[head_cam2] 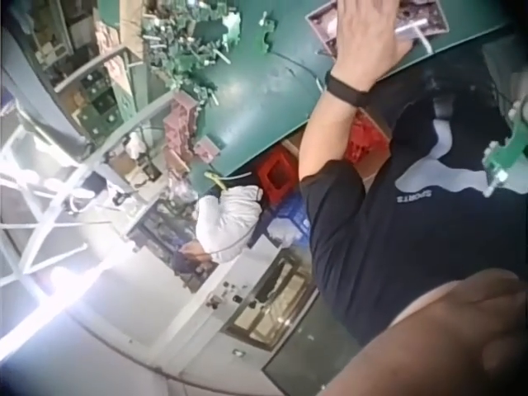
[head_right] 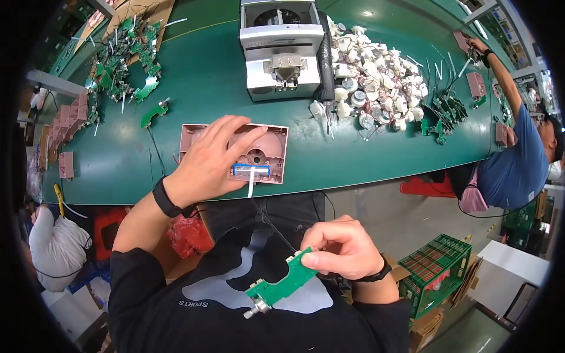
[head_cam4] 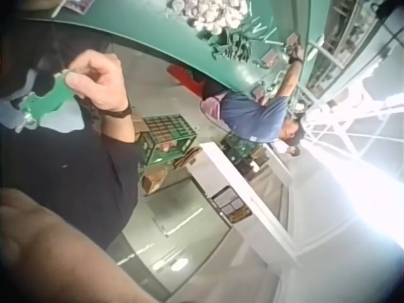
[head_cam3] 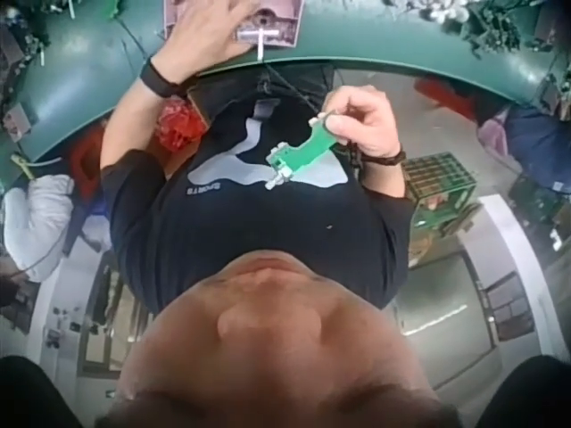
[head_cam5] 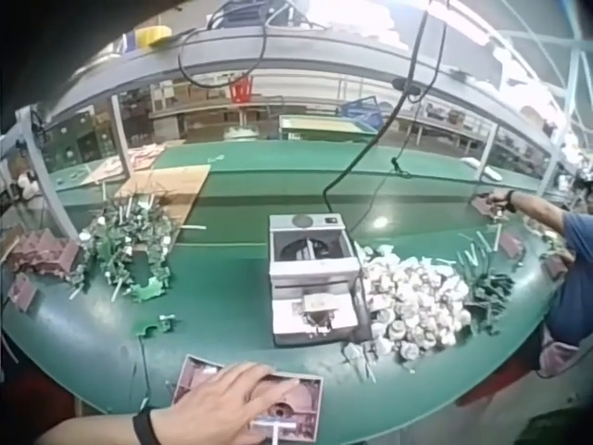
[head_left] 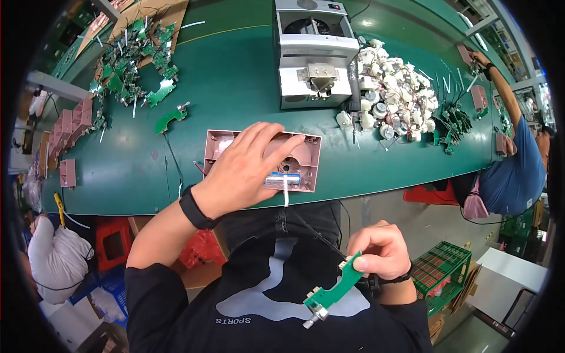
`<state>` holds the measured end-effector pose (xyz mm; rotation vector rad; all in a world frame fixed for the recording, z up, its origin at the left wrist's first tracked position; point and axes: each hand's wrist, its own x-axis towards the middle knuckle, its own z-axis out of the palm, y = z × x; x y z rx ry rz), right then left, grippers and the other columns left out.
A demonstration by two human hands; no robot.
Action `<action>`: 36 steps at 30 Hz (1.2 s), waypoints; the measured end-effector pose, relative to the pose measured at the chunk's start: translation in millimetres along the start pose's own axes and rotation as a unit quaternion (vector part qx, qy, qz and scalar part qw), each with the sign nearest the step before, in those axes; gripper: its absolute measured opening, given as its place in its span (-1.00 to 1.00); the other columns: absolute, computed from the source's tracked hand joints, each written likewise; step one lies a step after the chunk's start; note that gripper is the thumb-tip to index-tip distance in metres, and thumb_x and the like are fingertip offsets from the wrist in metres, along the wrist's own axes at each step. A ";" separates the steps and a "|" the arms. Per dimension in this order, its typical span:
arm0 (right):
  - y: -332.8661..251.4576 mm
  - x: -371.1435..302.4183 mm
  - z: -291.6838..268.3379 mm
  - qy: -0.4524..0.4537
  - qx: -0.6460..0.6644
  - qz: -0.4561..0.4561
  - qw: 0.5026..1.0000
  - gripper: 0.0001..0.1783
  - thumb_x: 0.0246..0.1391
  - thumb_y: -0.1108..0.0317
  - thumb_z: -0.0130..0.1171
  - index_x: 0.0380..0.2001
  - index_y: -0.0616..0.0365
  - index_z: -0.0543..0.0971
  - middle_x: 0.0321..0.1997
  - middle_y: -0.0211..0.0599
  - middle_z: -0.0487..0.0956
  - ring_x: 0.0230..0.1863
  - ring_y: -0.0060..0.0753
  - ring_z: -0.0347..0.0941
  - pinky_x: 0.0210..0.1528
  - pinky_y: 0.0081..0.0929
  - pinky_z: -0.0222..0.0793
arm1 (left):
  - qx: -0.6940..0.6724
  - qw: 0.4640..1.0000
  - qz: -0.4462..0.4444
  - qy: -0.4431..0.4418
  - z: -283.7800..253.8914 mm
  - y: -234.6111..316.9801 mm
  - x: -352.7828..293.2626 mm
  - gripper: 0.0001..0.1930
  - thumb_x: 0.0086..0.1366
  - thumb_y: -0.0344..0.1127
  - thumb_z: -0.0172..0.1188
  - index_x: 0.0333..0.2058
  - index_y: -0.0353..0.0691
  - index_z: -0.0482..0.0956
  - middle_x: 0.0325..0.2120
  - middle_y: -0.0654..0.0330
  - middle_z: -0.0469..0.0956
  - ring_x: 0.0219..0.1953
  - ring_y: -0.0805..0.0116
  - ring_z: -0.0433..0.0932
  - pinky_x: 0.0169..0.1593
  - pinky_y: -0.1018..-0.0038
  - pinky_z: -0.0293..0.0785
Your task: The person uses a power screwdriver on a pink plastic housing, fits a motor into it, and then installs a circuit board. They secure the components with screws using the power screwdriver before setting the assembly aside.
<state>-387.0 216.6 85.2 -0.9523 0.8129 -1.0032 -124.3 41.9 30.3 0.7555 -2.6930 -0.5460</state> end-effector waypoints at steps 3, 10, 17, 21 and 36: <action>2.4 -0.5 -1.7 0.044 -0.001 0.078 0.996 -0.74 0.13 0.39 0.40 -0.48 0.36 0.58 -0.58 -0.17 0.61 -0.70 -0.55 0.41 -0.62 -0.56 0.26 | 0.018 0.999 0.021 0.032 -6.4 5.7 -2.0 0.11 -0.20 -0.34 0.61 0.41 -0.06 0.29 0.20 -0.06 0.36 0.26 -0.15 0.38 0.34 0.04 0.38; 7.8 4.4 -6.8 0.061 0.012 0.064 0.996 -0.71 0.19 0.33 0.38 -0.47 0.34 0.57 -0.58 -0.22 0.60 -0.70 -0.60 0.38 -0.65 -0.60 0.22 | 0.013 0.999 0.024 0.037 -15.7 11.4 -5.4 0.09 -0.20 -0.35 0.61 0.40 -0.06 0.31 0.22 -0.06 0.36 0.26 -0.16 0.39 0.31 0.03 0.40; 18.9 7.9 -3.9 0.084 0.055 0.009 0.995 -0.87 0.31 0.46 0.28 -0.32 0.32 0.62 -0.47 -0.38 0.62 -0.58 -0.71 0.43 -0.56 -0.67 0.28 | -0.013 0.998 0.004 0.066 -17.2 19.6 -9.4 -0.06 -0.13 -0.31 0.60 0.30 -0.07 0.38 0.21 -0.08 0.36 0.26 -0.19 0.39 0.28 0.03 0.41; 28.2 14.9 7.5 0.100 -0.010 -0.016 0.995 -0.87 0.29 0.47 0.29 -0.32 0.33 0.60 -0.45 -0.32 0.63 -0.59 -0.69 0.44 -0.55 -0.66 0.30 | -0.051 0.994 -0.028 0.097 -19.2 25.1 -7.6 -0.20 -0.08 -0.28 0.60 0.20 -0.05 0.47 0.23 -0.08 0.35 0.27 -0.22 0.39 0.28 0.03 0.42; 47.9 44.8 9.2 0.072 -0.165 -0.137 0.974 -0.88 0.20 0.49 0.39 -0.26 0.31 0.65 -0.38 -0.29 0.66 -0.48 -0.57 0.53 -0.44 -0.59 0.40 | -0.003 0.994 0.043 0.100 -38.8 30.1 0.6 -0.41 -0.28 -0.29 0.57 -0.10 0.04 0.78 0.39 -0.15 0.30 0.28 -0.25 0.37 0.25 -0.03 0.41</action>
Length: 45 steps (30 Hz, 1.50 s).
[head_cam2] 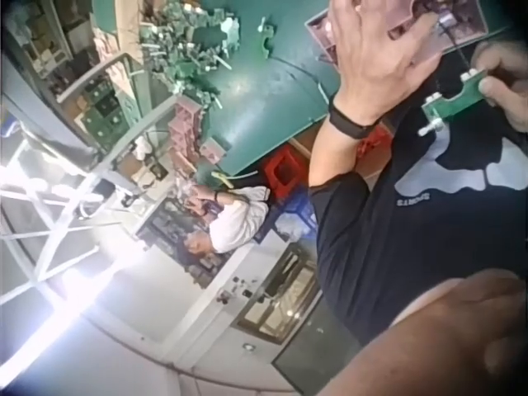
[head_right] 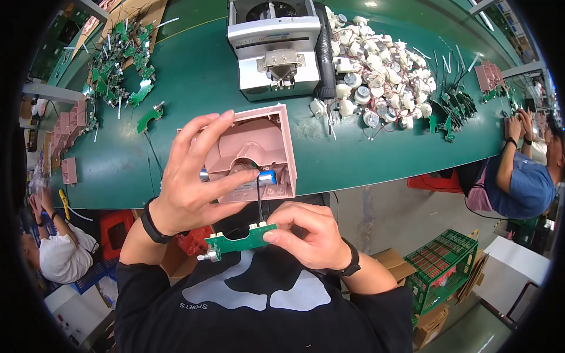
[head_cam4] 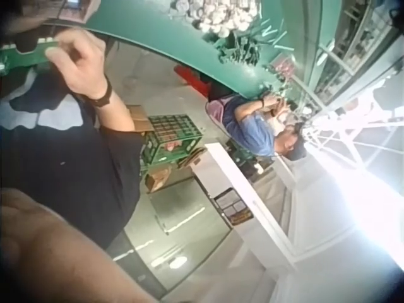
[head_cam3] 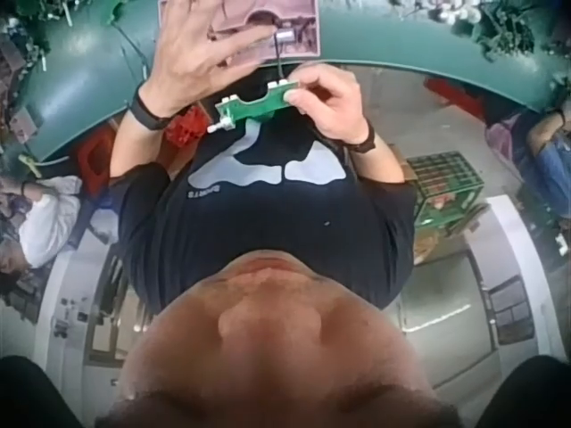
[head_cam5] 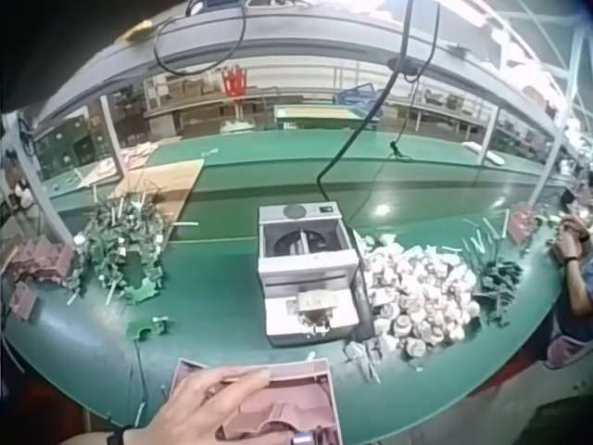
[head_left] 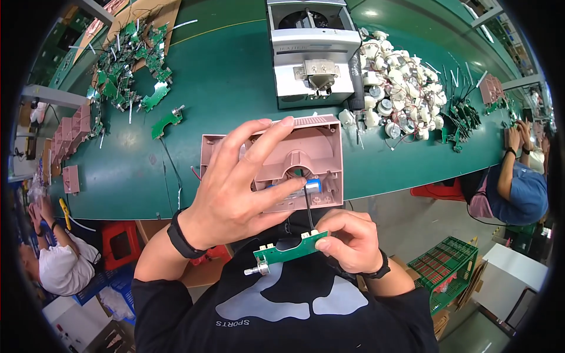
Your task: The person uses a power screwdriver on a pink plastic housing, fits a motor into it, and then installs a circuit board. They secure the components with screws using the power screwdriver before setting the assembly aside.
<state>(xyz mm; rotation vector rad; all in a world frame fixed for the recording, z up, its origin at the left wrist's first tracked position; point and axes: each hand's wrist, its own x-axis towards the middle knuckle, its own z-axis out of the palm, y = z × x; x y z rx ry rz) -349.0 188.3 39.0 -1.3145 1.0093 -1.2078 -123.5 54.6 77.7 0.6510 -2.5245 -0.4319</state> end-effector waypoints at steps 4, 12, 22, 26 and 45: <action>1.7 9.3 -3.7 -0.024 -0.052 -0.036 0.998 -0.88 0.20 0.48 0.40 -0.27 0.30 0.65 -0.38 -0.29 0.66 -0.48 -0.55 0.53 -0.43 -0.59 0.41 | 0.015 1.000 -0.001 -0.006 -3.4 -1.9 -0.7 -0.44 -0.26 -0.27 0.56 -0.11 0.05 0.80 0.40 -0.18 0.28 0.28 -0.29 0.36 0.25 -0.04 0.42; 29.5 28.1 -38.4 0.141 -0.063 0.043 0.987 -0.71 0.18 0.46 0.37 -0.05 0.31 0.62 -0.25 -0.28 0.69 -0.29 -0.46 0.65 -0.24 -0.55 0.54 | 0.035 0.997 0.028 0.059 -9.8 -1.0 -5.1 -0.48 -0.21 -0.18 0.53 -0.13 0.03 0.77 0.39 -0.13 0.31 0.27 -0.21 0.37 0.22 -0.03 0.41; 42.6 63.2 -36.1 -0.059 -0.212 -0.107 0.970 -0.67 0.18 0.51 0.27 0.03 0.21 0.67 -0.07 -0.08 0.69 -0.11 -0.09 0.67 -0.07 -0.32 0.61 | -0.027 0.999 -0.008 0.032 -2.6 2.4 -1.8 -0.52 -0.18 -0.25 0.53 -0.15 0.00 0.77 0.39 -0.11 0.30 0.29 -0.22 0.36 0.25 -0.03 0.41; 32.8 31.4 -21.4 -0.020 -0.202 0.172 0.964 -0.81 0.22 0.42 0.35 -0.12 0.25 0.72 -0.26 -0.23 0.75 -0.23 -0.47 0.66 -0.14 -0.42 0.56 | -0.059 0.998 -0.036 0.012 13.0 -11.9 -6.5 -0.57 -0.13 -0.25 0.53 -0.17 -0.03 0.78 0.40 -0.09 0.30 0.30 -0.21 0.35 0.28 -0.02 0.39; 61.4 18.5 10.9 0.017 -0.215 0.173 0.961 -0.87 0.26 0.50 0.27 -0.19 0.36 0.64 -0.44 -0.09 0.72 -0.44 -0.24 0.71 -0.39 -0.38 0.53 | -0.043 0.993 -0.089 -0.059 58.4 -31.0 -3.4 -0.68 0.02 -0.20 0.50 -0.20 -0.08 0.80 0.39 -0.03 0.28 0.37 -0.16 0.27 0.41 -0.05 0.24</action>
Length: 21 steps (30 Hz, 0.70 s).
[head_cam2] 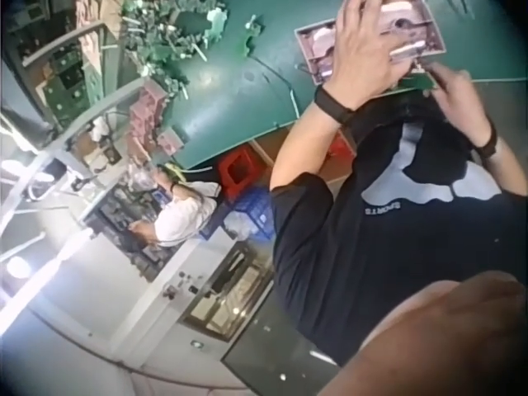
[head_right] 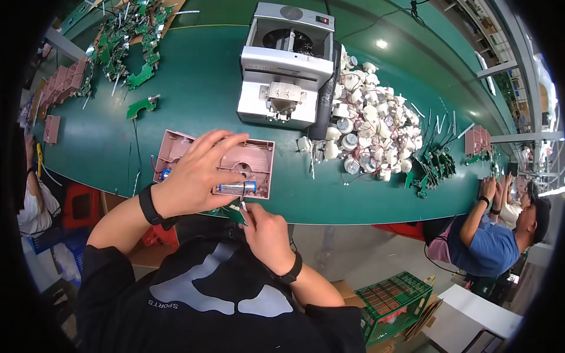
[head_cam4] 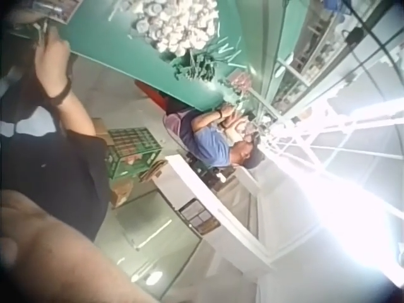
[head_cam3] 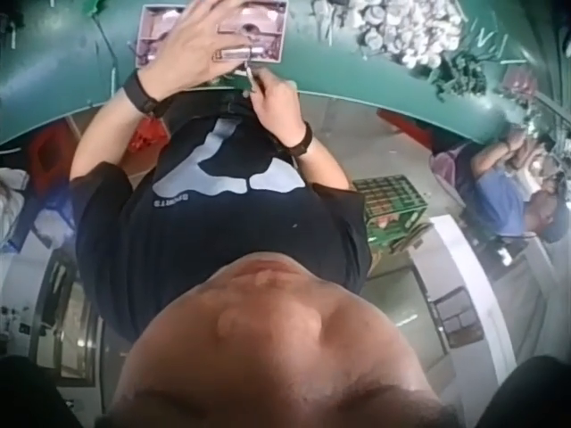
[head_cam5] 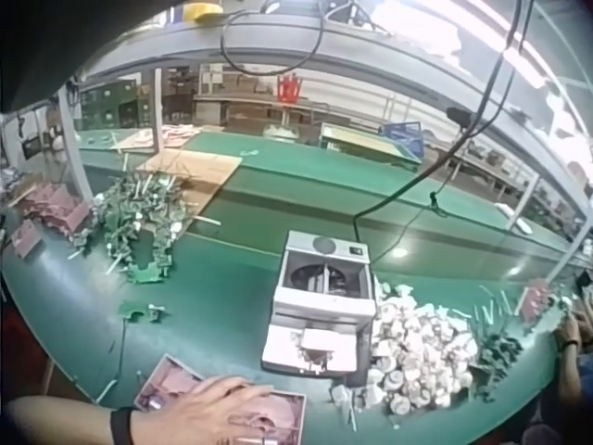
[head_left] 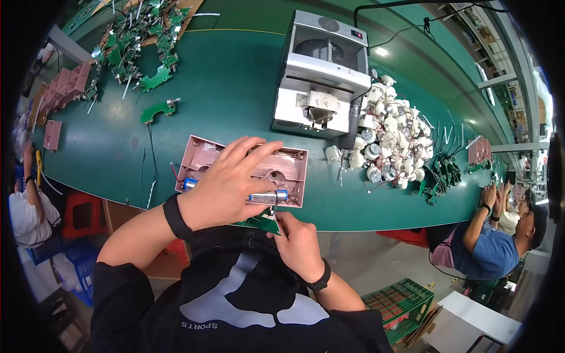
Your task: The person uses a power screwdriver on a pink plastic housing, fits a motor into it, and then installs a circuit board. They secure the components with screws using the power screwdriver before setting the assembly aside.
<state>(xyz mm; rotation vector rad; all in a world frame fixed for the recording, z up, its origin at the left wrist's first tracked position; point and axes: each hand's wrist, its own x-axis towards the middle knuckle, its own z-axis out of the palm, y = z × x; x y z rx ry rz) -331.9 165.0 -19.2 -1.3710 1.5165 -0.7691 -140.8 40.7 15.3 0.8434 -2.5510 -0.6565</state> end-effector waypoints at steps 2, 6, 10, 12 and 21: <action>5.5 -1.7 -2.4 0.026 -0.103 -0.038 0.994 -0.87 0.23 0.48 0.30 -0.21 0.34 0.64 -0.46 -0.05 0.70 -0.45 -0.17 0.70 -0.40 -0.34 0.52 | 0.019 1.000 -0.006 0.007 -0.5 0.2 -0.4 -0.68 0.02 -0.19 0.49 -0.20 -0.07 0.80 0.40 -0.02 0.28 0.40 -0.14 0.25 0.44 -0.07 0.20; -2.6 -11.9 -12.7 0.049 -0.207 -0.085 0.973 -0.86 0.19 0.41 0.38 -0.30 0.27 0.66 -0.54 -0.05 0.65 -0.53 -0.07 0.64 -0.45 -0.25 0.49 | 0.012 0.999 -0.016 0.028 1.5 -0.6 -0.6 -0.66 0.03 -0.18 0.50 -0.17 -0.06 0.78 0.41 -0.02 0.26 0.45 -0.14 0.20 0.48 -0.13 0.12; -4.3 -26.8 -26.6 0.035 -0.213 -0.079 0.973 -0.83 0.17 0.36 0.42 -0.41 0.21 0.66 -0.61 -0.13 0.63 -0.61 -0.08 0.60 -0.51 -0.23 0.46 | 0.026 0.999 0.002 0.027 -34.4 3.6 -5.2 -0.58 0.01 -0.27 0.52 -0.08 -0.07 0.74 0.39 -0.04 0.33 0.44 -0.13 0.27 0.46 -0.07 0.20; 2.0 -34.6 -38.5 -0.018 -0.275 -0.068 0.959 -0.81 0.17 0.33 0.44 -0.44 0.18 0.67 -0.64 -0.17 0.62 -0.63 -0.08 0.59 -0.53 -0.25 0.44 | 0.020 0.998 -0.021 0.054 -55.9 -20.6 -15.4 -0.54 0.03 -0.28 0.53 -0.03 -0.08 0.71 0.37 -0.02 0.36 0.41 -0.11 0.31 0.44 0.00 0.25; -58.4 -26.9 -40.0 -0.215 -0.101 -0.117 0.964 -0.80 0.15 0.31 0.46 -0.36 0.23 0.71 -0.58 -0.28 0.65 -0.61 -0.38 0.59 -0.52 -0.46 0.44 | 0.220 0.932 -0.263 0.117 -106.7 -140.1 -96.3 -0.72 0.31 -0.31 0.36 -0.03 -0.21 0.69 0.12 0.04 0.59 0.12 0.07 0.59 0.14 0.21 0.54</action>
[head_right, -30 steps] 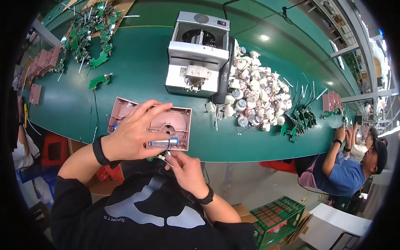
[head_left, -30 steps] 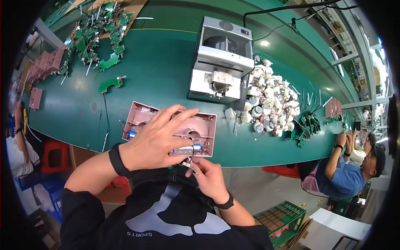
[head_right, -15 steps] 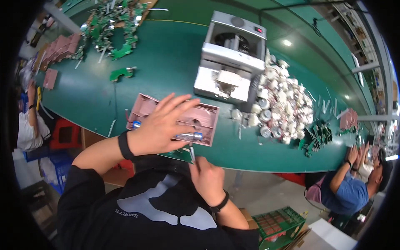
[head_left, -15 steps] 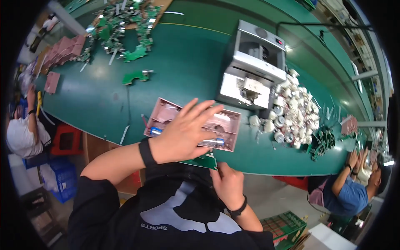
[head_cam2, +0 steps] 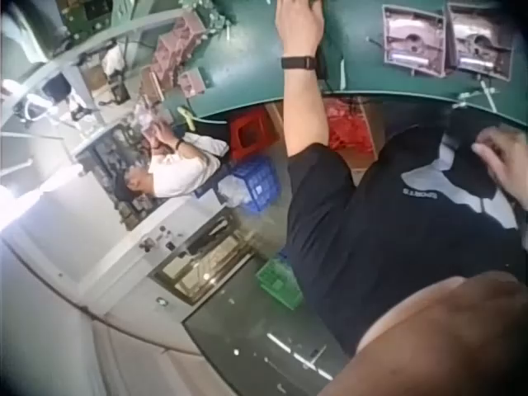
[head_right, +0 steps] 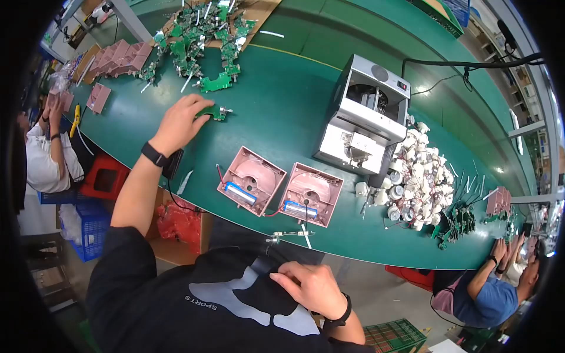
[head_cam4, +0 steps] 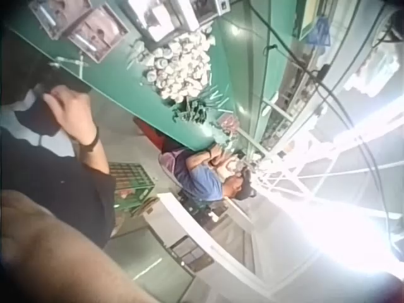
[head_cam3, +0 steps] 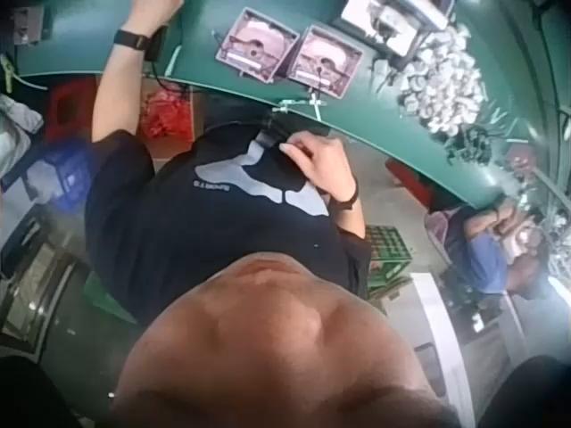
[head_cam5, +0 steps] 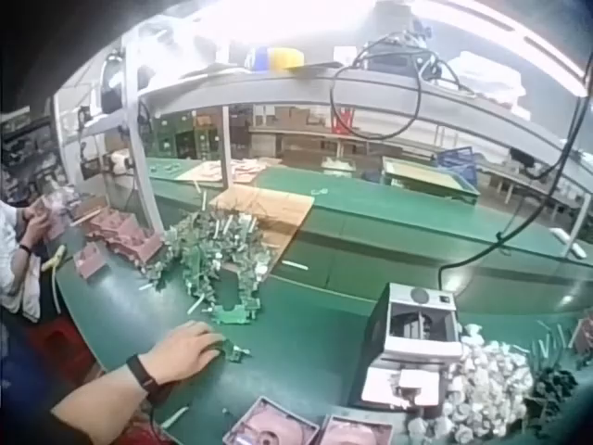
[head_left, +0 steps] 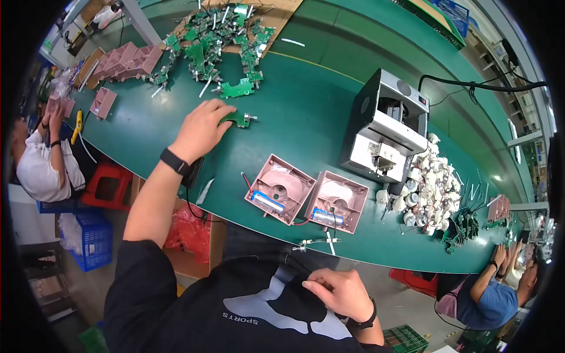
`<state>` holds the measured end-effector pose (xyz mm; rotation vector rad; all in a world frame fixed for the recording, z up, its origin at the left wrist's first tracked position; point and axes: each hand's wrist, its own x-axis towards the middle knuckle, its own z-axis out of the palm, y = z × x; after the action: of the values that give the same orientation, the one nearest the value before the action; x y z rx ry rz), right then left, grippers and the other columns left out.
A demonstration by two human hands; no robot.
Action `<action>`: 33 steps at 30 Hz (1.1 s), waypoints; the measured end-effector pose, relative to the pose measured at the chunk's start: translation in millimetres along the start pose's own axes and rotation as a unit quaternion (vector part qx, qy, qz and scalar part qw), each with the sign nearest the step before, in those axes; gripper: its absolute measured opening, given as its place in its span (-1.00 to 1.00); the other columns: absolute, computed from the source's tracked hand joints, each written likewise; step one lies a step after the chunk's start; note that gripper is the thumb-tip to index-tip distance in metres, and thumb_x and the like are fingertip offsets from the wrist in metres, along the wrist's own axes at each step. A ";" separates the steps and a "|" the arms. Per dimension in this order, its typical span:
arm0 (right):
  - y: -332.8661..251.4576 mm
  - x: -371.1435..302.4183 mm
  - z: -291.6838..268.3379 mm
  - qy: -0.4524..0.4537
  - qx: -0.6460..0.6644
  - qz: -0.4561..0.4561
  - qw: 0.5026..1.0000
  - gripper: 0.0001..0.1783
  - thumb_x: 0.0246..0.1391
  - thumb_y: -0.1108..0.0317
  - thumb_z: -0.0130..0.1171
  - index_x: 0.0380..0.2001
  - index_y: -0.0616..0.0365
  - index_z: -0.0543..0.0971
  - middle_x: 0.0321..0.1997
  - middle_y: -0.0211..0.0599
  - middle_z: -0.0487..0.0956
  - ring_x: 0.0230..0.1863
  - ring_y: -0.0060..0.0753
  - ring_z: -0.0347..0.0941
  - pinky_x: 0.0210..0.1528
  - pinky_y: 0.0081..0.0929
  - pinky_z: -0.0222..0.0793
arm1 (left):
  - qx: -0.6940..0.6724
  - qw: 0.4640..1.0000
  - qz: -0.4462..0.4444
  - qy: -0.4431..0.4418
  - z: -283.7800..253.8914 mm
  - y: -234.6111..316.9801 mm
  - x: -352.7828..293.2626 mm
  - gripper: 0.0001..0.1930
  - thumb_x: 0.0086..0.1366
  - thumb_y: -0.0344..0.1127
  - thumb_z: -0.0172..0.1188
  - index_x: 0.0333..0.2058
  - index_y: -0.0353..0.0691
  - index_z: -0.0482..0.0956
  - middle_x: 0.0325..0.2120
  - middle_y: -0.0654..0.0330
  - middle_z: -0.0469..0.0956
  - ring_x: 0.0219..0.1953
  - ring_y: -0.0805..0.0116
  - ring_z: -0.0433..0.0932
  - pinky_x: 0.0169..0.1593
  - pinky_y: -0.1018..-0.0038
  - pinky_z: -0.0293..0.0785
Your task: The person uses a power screwdriver on a pink plastic housing, fits a motor into it, and then installs a circuit board. They secure the components with screws using the power screwdriver before setting the assembly aside.
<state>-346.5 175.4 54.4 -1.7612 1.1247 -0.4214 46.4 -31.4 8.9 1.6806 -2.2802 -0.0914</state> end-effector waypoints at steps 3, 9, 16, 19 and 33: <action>-13.6 16.4 -2.4 0.100 0.063 0.024 0.993 -0.81 0.15 0.34 0.45 -0.30 0.26 0.71 -0.51 -0.30 0.67 -0.57 -0.48 0.58 -0.50 -0.50 0.44 | -0.201 0.978 -0.052 0.019 -15.6 20.0 -7.7 -0.78 0.43 -0.27 0.26 -0.09 -0.29 0.69 -0.14 0.05 0.70 -0.16 0.18 0.69 -0.05 0.33 0.59; -38.6 68.3 3.7 0.215 0.152 -0.044 0.964 -0.66 0.17 0.46 0.36 0.00 0.36 0.65 -0.19 -0.16 0.71 -0.20 -0.37 0.64 -0.07 -0.46 0.55 | -0.503 0.844 -0.063 -0.174 -58.9 132.5 -67.3 -0.74 0.52 -0.33 0.13 -0.17 -0.43 0.69 -0.42 0.10 0.72 -0.34 0.41 0.72 -0.24 0.43 0.60; -25.8 58.4 2.7 0.114 0.140 -0.086 0.980 -0.62 0.39 0.30 0.14 0.10 0.40 0.58 0.00 -0.06 0.67 -0.10 -0.26 0.66 -0.01 -0.38 0.57 | -0.551 0.793 0.012 -0.262 -42.4 152.2 -93.4 -0.80 0.48 -0.36 0.21 -0.13 -0.39 0.71 -0.35 0.03 0.75 -0.29 0.26 0.75 -0.16 0.38 0.64; -26.8 40.1 -8.1 0.175 0.199 -0.064 0.962 -0.54 0.51 0.19 -0.04 0.10 0.45 0.56 0.05 0.01 0.63 -0.08 -0.18 0.66 -0.08 -0.33 0.60 | -0.631 0.734 -0.126 -0.217 -46.5 117.5 -80.1 -0.71 0.36 -0.32 0.35 0.00 -0.31 0.69 -0.17 0.00 0.74 -0.12 0.08 0.74 0.00 0.33 0.63; -36.2 57.0 -30.8 0.505 -0.123 -0.206 0.829 -0.45 0.57 0.13 -0.12 0.07 0.56 0.53 0.03 0.19 0.62 -0.09 -0.05 0.66 -0.16 -0.30 0.65 | -0.181 0.959 0.195 -0.093 -15.8 98.2 -48.2 0.03 -0.03 -0.15 0.58 0.40 -0.28 0.26 0.26 -0.06 0.41 0.25 -0.13 0.41 0.31 0.09 0.38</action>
<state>-320.5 115.0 88.8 -2.0379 1.5271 -1.6857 -26.8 46.6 36.5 1.0613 -2.4947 -0.5615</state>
